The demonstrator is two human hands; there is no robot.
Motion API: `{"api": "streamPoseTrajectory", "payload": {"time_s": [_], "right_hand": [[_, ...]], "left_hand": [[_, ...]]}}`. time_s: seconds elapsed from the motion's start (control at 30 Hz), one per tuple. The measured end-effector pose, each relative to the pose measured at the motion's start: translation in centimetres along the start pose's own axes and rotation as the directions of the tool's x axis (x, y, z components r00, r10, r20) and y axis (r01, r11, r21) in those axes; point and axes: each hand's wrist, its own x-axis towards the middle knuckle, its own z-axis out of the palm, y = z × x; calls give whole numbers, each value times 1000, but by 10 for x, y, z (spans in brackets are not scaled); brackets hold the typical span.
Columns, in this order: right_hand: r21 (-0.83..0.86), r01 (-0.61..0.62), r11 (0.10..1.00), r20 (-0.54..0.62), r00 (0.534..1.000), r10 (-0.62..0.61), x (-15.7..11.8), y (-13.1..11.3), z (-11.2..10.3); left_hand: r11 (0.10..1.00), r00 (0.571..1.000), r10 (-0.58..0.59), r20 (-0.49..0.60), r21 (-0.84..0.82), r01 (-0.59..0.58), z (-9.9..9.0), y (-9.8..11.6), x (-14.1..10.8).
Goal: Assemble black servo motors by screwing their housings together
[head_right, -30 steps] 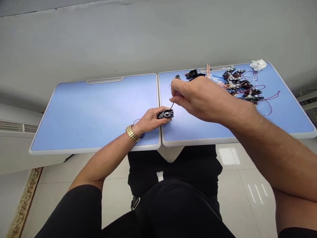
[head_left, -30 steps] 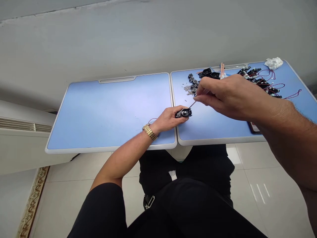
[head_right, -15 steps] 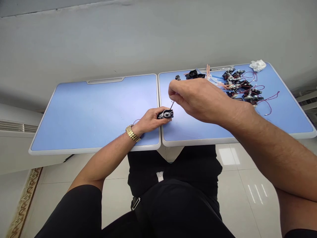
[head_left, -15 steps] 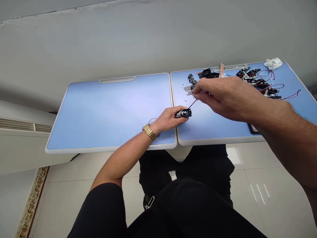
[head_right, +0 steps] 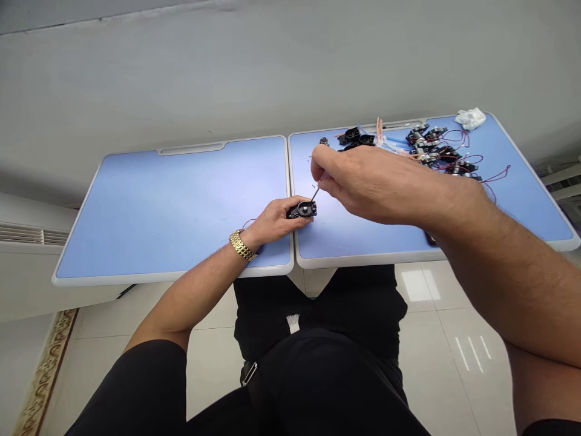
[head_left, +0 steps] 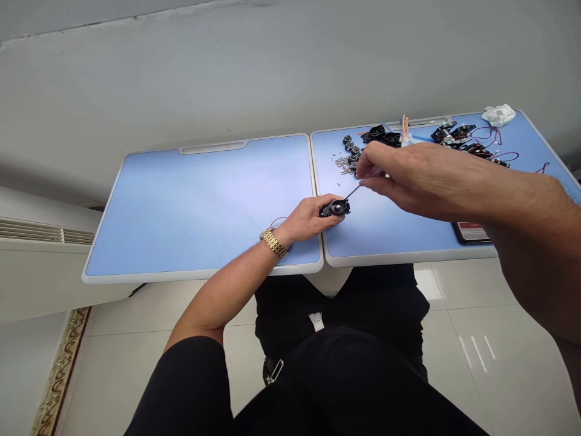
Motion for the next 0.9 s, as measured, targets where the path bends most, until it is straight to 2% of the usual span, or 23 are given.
{"api": "streamPoseTrajectory", "payload": {"time_s": [0.1, 0.27, 0.4, 0.53, 0.6, 0.8, 0.9], "right_hand": [[-76, -101, 992, 36, 994, 104, 1, -8, -3], [-190, -55, 980, -59, 997, 45, 4, -13, 3], [-137, -75, 988, -115, 992, 60, 2, -9, 7], [-86, -37, 996, -20, 999, 36, 0, -9, 3], [-31, -15, 999, -8, 1000, 15, 0, -10, 1], [-40, 14, 999, -101, 995, -18, 3, -4, 8], [-69, 64, 996, -239, 968, -78, 8, 8, 19]], "left_hand": [[1000, 1000, 4, 1, 23, -4, 0, -1, 0], [999, 1000, 9, -2, 45, -9, 1, -4, 0], [1000, 1000, 15, 4, 22, -15, 2, -3, 0], [1000, 1000, 4, 13, -7, -4, 1, 0, 0], [1000, 1000, -6, 13, -17, 6, 0, 1, 0], [1000, 1000, 11, -5, 9, -11, -1, -2, 1], [999, 1000, 21, -2, 28, -21, 0, -4, 1]]}}
